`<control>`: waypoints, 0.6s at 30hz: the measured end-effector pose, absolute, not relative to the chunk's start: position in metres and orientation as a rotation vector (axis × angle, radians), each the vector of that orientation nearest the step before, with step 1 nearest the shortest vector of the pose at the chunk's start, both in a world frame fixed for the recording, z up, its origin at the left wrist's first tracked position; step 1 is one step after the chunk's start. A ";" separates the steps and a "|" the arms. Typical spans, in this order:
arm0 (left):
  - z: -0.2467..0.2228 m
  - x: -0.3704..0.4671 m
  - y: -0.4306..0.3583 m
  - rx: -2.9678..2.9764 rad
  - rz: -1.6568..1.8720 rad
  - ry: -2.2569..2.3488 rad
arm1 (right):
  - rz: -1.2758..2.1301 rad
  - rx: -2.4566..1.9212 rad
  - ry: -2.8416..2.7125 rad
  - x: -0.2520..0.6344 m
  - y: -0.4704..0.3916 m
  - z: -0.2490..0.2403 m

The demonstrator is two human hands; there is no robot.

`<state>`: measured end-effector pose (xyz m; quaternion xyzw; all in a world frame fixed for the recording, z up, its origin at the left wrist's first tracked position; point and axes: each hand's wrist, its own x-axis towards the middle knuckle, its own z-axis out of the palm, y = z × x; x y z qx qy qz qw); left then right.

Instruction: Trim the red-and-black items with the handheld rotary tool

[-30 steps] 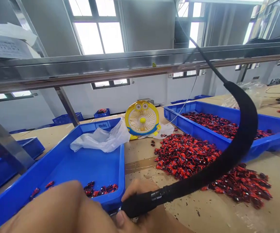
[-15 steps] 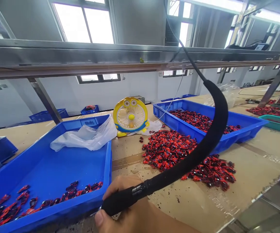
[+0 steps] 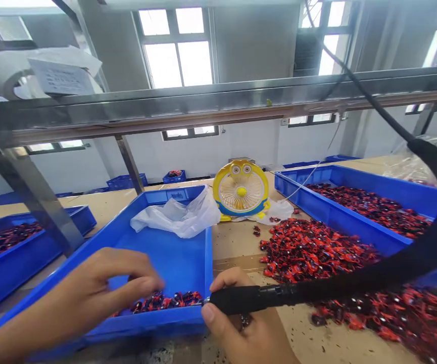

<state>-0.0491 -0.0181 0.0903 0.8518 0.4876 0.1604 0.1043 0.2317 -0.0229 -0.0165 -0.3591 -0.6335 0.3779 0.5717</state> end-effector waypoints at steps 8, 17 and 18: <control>0.028 -0.093 0.071 2.396 -0.102 1.527 | 1.291 -0.961 -1.733 0.237 -0.022 0.013; 0.009 -0.092 0.080 2.375 0.002 1.461 | 1.015 -0.913 -1.758 0.205 -0.016 0.035; 0.012 -0.092 0.080 2.350 0.035 1.474 | 1.011 -0.911 -1.761 0.202 -0.015 0.038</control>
